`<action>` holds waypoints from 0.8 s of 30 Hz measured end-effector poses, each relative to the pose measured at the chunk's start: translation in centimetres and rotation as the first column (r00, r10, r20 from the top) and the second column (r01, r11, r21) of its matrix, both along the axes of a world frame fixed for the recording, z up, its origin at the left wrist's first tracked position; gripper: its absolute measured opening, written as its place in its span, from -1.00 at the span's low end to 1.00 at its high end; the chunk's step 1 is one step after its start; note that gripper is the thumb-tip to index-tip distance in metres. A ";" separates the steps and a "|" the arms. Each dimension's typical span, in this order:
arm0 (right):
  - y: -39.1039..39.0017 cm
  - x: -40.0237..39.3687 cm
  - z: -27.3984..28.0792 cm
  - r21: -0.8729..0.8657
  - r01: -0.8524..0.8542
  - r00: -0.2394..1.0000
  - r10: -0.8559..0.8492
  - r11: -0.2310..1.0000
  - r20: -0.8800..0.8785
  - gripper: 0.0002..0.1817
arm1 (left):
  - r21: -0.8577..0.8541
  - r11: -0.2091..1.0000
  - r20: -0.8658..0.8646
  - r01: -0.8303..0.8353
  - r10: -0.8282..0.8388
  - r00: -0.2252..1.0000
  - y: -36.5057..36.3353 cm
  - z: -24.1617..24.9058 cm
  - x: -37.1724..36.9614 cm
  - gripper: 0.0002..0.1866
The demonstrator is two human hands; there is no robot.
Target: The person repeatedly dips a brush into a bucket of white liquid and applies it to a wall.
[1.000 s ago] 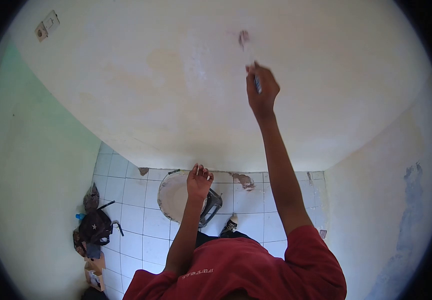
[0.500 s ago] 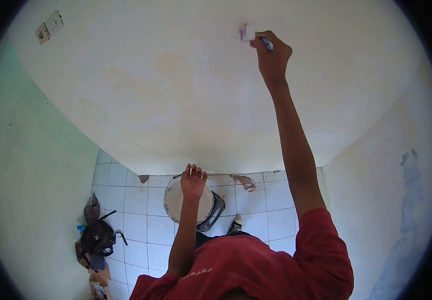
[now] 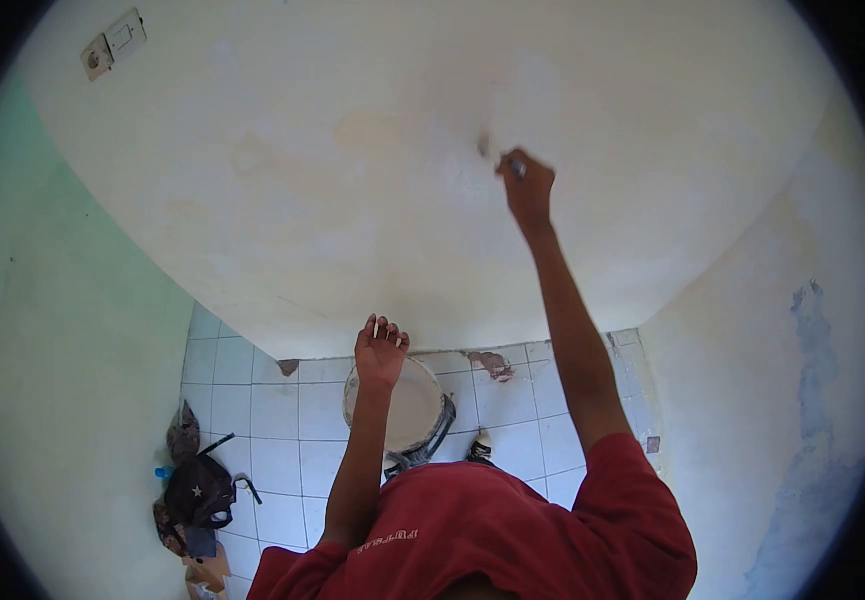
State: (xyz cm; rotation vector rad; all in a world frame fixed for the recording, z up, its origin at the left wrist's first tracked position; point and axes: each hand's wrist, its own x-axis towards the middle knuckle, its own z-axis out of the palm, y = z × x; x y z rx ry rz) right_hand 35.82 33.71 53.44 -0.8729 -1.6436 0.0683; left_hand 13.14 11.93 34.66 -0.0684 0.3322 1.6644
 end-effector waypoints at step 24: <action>0.7 -2.5 11.1 0.144 -0.191 0.938 0.224 0.971 -0.265 -0.92 | -0.008 0.999 0.033 -0.033 0.033 0.999 0.2 -0.5 -1.5 -0.94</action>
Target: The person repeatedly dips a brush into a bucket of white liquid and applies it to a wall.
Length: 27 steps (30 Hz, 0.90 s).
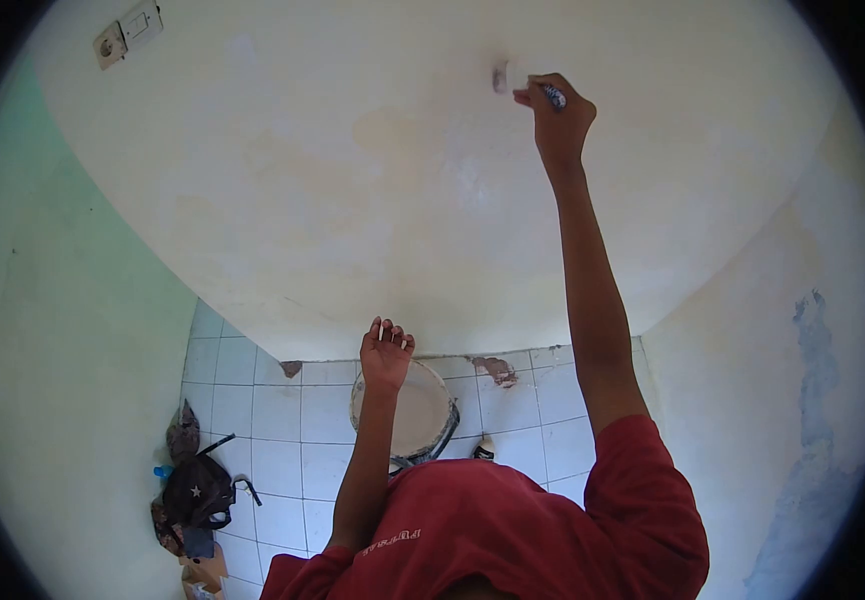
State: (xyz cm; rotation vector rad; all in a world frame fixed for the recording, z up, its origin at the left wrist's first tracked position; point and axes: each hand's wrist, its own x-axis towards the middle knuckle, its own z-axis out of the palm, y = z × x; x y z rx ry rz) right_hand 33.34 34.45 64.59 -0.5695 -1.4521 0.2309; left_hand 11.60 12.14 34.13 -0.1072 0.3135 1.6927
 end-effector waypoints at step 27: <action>-0.2 -2.2 -15.0 0.209 0.185 0.957 -0.224 0.960 0.185 -0.90 | -0.026 0.998 0.019 -0.049 0.049 0.999 -0.5 -0.6 -1.4 -0.87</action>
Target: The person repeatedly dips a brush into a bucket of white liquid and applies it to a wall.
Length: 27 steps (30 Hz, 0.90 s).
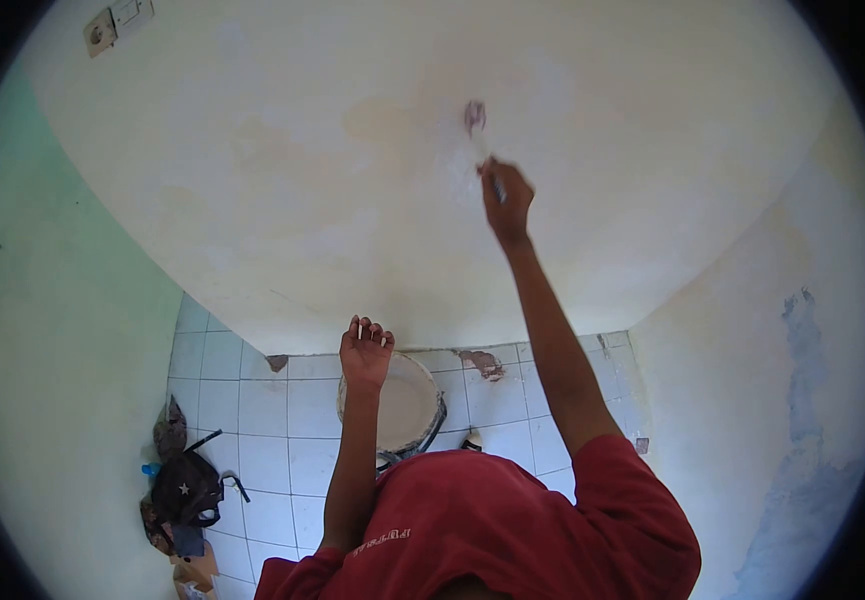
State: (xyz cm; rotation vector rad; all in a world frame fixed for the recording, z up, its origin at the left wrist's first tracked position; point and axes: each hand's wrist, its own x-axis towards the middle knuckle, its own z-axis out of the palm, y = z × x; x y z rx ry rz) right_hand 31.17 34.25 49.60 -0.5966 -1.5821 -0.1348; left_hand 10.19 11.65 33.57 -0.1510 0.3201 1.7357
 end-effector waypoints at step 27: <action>-1.1 -3.0 -1.1 -0.471 -0.043 0.999 0.040 0.881 -0.017 -0.87 | 0.045 0.994 -0.046 -0.096 0.098 0.994 -0.4 0.4 -3.9 -0.91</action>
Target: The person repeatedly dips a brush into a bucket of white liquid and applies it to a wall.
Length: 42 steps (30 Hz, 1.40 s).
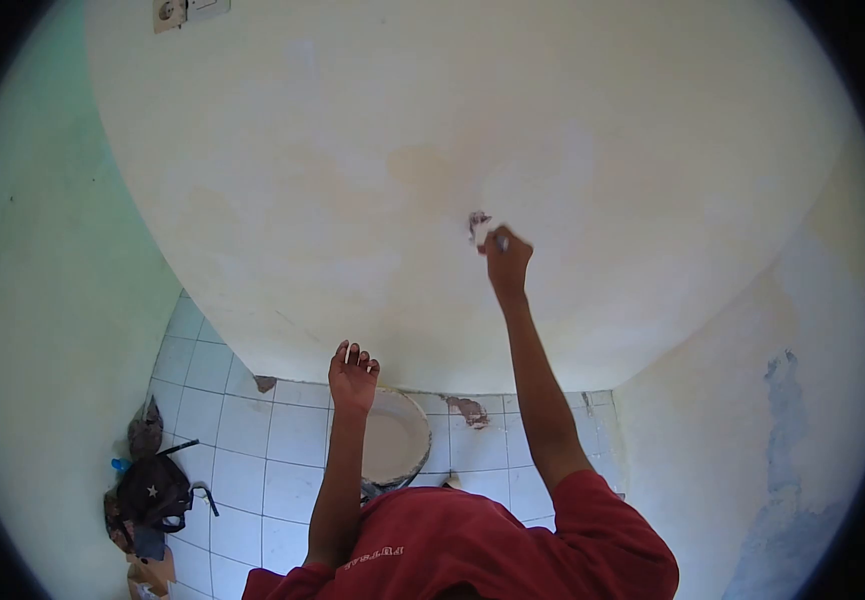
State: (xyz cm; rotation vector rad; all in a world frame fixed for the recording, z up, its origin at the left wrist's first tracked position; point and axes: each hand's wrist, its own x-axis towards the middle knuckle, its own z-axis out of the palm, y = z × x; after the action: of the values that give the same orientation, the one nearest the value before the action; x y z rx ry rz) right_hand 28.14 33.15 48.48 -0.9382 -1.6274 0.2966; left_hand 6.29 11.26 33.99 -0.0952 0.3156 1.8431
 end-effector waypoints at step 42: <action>-0.9 -5.6 -3.3 0.326 -0.050 0.915 -0.087 0.944 0.393 -0.71 | -0.041 0.994 -0.036 0.098 -0.100 0.994 -3.8 -1.3 -9.3 -0.88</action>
State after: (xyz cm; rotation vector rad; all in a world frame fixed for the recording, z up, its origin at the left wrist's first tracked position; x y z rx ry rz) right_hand 22.53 32.23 45.19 -0.7860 -1.9674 -0.1993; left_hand -3.03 7.49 32.68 -0.0702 0.3762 1.7426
